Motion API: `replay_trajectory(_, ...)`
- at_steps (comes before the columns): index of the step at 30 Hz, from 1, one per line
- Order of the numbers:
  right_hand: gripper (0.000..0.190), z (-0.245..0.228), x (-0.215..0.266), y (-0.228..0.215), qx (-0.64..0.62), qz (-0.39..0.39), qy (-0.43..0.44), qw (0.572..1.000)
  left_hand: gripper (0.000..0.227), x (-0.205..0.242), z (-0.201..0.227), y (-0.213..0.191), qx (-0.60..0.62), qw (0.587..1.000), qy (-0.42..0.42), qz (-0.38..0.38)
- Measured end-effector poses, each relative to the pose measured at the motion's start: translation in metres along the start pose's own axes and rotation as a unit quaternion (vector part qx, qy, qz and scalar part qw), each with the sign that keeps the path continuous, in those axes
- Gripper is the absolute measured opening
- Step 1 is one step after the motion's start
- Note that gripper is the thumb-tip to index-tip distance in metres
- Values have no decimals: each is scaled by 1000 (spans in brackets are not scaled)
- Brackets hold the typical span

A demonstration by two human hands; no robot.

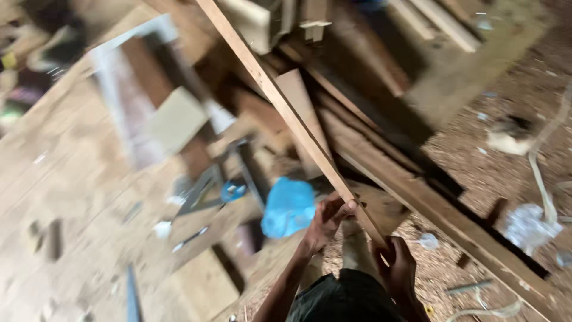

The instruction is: The person sands a small wooden board with a sanding block, then picks up a long wooden stick, measures it with a tape measure, and marks it with a pen. The person places the stick on the board and continues measuring and marking.

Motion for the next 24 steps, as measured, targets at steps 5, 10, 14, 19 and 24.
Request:
replay_trajectory(5,30,-46,36,31,-56,-104,-32,993,39,69,48,-26,-88,995,39,40)
replay_trajectory(10,32,-66,54,58,0,-163,-61,985,45,119,76,-34,-83,991,80,68)
replay_trajectory(14,39,-63,65,81,11,-210,-94,973,45,148,84,-37,-102,987,105,73)
replay_trajectory(19,44,-56,74,112,-35,-296,-161,941,41,167,84,-41,-77,984,145,72)
replay_trajectory(24,38,-51,75,145,24,-367,-201,908,42,190,81,-49,-151,970,170,86)
Point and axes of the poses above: each hand's wrist, its own x-axis away from the middle knuckle, its own y-axis out of the palm, z = x × y, the point moved 9 cm from there along -x, towards the middle knuckle, and after that the axes turned 15 degrees about x, right-handed, at the moved point
